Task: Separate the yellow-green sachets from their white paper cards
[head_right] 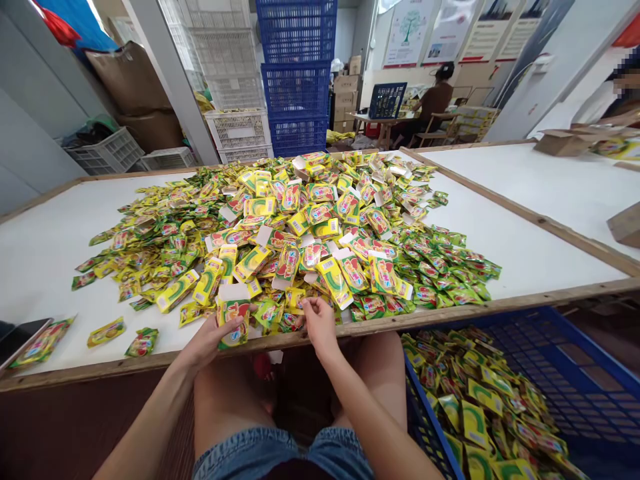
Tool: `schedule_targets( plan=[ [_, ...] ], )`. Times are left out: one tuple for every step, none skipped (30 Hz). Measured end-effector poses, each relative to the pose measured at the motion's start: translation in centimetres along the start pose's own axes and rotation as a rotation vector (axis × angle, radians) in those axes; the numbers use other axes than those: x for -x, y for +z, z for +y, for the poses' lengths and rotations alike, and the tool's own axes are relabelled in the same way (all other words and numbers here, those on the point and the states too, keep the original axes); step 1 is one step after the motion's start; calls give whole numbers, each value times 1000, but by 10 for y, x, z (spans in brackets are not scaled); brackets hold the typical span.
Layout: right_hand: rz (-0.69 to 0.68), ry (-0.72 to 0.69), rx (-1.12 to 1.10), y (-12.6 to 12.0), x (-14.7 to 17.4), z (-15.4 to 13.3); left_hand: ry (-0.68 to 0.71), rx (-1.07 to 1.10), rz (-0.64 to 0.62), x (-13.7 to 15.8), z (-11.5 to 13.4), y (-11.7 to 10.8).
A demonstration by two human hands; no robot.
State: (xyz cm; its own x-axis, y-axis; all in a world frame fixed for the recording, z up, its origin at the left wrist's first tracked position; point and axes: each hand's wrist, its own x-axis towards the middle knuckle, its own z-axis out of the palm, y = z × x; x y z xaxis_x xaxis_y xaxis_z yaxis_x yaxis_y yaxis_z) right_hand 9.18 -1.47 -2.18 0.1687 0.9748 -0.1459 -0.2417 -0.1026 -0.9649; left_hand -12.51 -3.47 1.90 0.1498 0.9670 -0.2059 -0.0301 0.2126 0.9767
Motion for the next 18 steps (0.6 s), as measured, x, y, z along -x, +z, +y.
schedule_targets(
  plan=[
    [-6, 42, -49, 6, 3, 2, 5, 45, 10, 1, -1, 3],
    [-20, 73, -88, 12, 6, 3, 20, 79, 16, 3, -2, 7],
    [-45, 96, -117, 16, 8, 3, 44, 100, 21, 4, -3, 11],
    [-76, 114, -142, 20, 10, 2, 71, 105, 29, 5, -4, 15],
    [-106, 125, -164, 22, 12, 1, 100, 93, 42, 6, -5, 18],
    [-131, 128, -183, 24, 13, -2, 125, 68, 58, 6, -6, 21],
    [-151, 127, -196, 24, 15, -4, 143, 31, 74, 6, -8, 24],
    [-166, 128, -204, 24, 16, -6, 156, -14, 90, 6, -9, 26],
    [-181, 132, -202, 23, 17, -8, 165, -59, 104, 7, -11, 29],
    [-203, 132, -190, 22, 18, -9, 169, -97, 116, 7, -12, 31],
    [-229, 123, -163, 22, 19, -10, 170, -123, 121, 7, -14, 33],
    [-252, 103, -126, 21, 19, -10, 167, -135, 121, 7, -16, 35],
    [-269, 73, -81, 20, 19, -9, 164, -133, 115, 7, -18, 37],
    [-274, 36, -33, 19, 18, -8, 160, -119, 104, 7, -20, 38],
    [-264, -8, 12, 18, 16, -7, 154, -97, 95, 6, -21, 39],
    [-239, -56, 51, 17, 14, -7, 148, -68, 89, 6, -22, 40],
    [-212, -103, 83, 15, 13, -8, 141, -35, 85, 5, -22, 40],
    [-188, -154, 109, 14, 11, -11, 132, 1, 85, 4, -21, 40]
  ],
)
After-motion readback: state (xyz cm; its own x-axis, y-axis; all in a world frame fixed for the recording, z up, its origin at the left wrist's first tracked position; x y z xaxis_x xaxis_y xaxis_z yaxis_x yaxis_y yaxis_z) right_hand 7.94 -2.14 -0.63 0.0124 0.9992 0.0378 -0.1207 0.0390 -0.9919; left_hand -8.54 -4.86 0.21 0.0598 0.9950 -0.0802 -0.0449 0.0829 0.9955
